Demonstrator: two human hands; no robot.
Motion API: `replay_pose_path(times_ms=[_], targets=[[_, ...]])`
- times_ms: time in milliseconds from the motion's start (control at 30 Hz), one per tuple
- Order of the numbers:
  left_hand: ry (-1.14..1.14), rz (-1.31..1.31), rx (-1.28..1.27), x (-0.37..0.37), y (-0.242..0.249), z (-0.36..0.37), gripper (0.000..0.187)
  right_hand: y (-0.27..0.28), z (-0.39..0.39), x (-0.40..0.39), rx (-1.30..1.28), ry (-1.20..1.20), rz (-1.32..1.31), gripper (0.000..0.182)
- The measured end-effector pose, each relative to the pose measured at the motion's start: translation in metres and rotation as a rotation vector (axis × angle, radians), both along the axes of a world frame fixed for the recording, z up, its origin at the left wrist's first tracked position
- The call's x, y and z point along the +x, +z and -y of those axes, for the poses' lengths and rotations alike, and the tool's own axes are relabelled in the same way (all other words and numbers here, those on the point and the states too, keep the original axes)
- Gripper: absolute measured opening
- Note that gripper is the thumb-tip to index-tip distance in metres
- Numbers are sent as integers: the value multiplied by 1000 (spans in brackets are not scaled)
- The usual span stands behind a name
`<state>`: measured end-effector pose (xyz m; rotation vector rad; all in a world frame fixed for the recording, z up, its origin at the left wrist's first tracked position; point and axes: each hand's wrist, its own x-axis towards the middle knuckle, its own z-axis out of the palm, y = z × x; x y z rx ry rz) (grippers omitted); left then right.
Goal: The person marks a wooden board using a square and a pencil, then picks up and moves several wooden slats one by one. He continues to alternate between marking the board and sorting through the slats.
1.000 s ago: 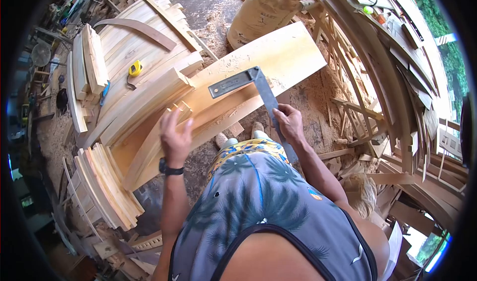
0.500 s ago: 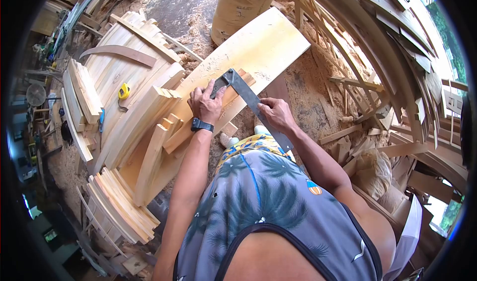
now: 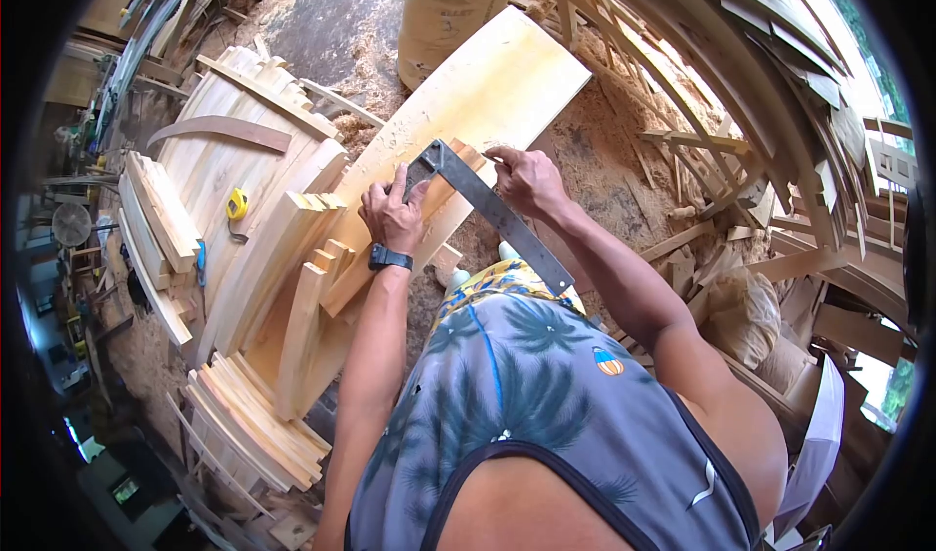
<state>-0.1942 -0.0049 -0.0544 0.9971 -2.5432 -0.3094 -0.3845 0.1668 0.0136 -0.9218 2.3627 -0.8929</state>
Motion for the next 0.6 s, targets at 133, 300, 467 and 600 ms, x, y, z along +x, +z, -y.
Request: replay_pose_path(times_ms=[133, 300, 467, 600], targets=[[5, 9, -14, 0, -2, 0, 54, -12, 17, -1, -36, 118, -102, 33], [18, 16, 1, 1, -3, 0, 55, -21, 34, -2, -43, 208, -193, 32], [-18, -35, -81, 0, -2, 1, 56, -27, 38, -4, 10, 294, -243, 28], [6, -3, 8, 1, -3, 0, 55, 1, 24, -4, 148, 426, -297, 18]])
